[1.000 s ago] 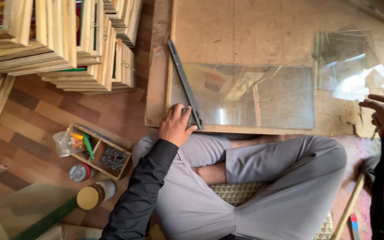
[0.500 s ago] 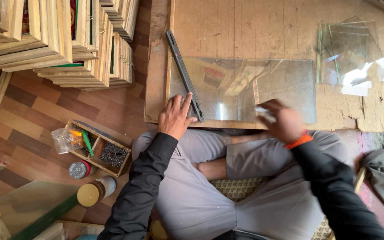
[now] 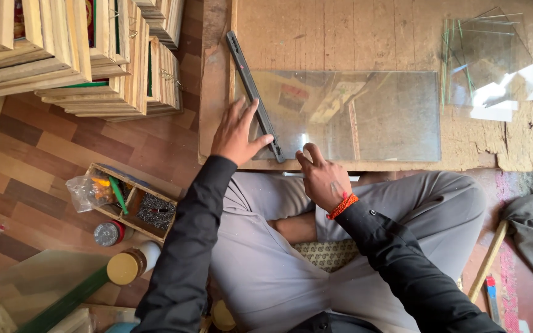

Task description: The person uses a metal ruler and a glass cutter to score and snap a sheet of glass into smaller pieces. They repeatedly measure, score, and break the glass, stacking the cut pieces to the side.

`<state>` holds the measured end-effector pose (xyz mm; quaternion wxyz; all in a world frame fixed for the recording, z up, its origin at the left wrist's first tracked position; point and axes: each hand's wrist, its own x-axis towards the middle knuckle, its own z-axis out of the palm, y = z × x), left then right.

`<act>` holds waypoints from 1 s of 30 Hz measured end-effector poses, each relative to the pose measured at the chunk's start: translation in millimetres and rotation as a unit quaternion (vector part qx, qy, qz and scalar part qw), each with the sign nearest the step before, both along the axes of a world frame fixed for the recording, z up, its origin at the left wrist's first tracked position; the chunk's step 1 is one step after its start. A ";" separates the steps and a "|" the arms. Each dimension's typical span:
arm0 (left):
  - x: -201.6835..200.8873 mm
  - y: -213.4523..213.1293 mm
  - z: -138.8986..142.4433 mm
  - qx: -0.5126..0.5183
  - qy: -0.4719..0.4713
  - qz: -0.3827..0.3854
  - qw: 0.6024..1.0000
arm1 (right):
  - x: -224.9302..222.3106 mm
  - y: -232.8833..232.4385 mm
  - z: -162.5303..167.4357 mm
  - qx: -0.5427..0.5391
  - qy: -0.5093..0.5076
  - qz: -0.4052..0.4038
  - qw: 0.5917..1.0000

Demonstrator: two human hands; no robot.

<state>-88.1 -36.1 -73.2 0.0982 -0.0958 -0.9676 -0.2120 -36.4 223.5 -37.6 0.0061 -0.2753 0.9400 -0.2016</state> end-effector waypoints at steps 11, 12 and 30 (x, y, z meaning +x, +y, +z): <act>-26.1 33.6 -35.2 -0.023 -0.096 -0.144 0.985 | -2.7 2.7 2.4 -0.007 -0.022 -0.008 1.000; -25.3 35.0 -35.9 -0.019 -0.097 -0.142 0.985 | -2.4 3.0 2.5 -0.014 -0.020 -0.009 1.000; -20.8 33.9 -30.1 -0.043 -0.114 -0.153 0.981 | 27.8 61.3 -6.5 -0.516 -0.297 -0.214 0.774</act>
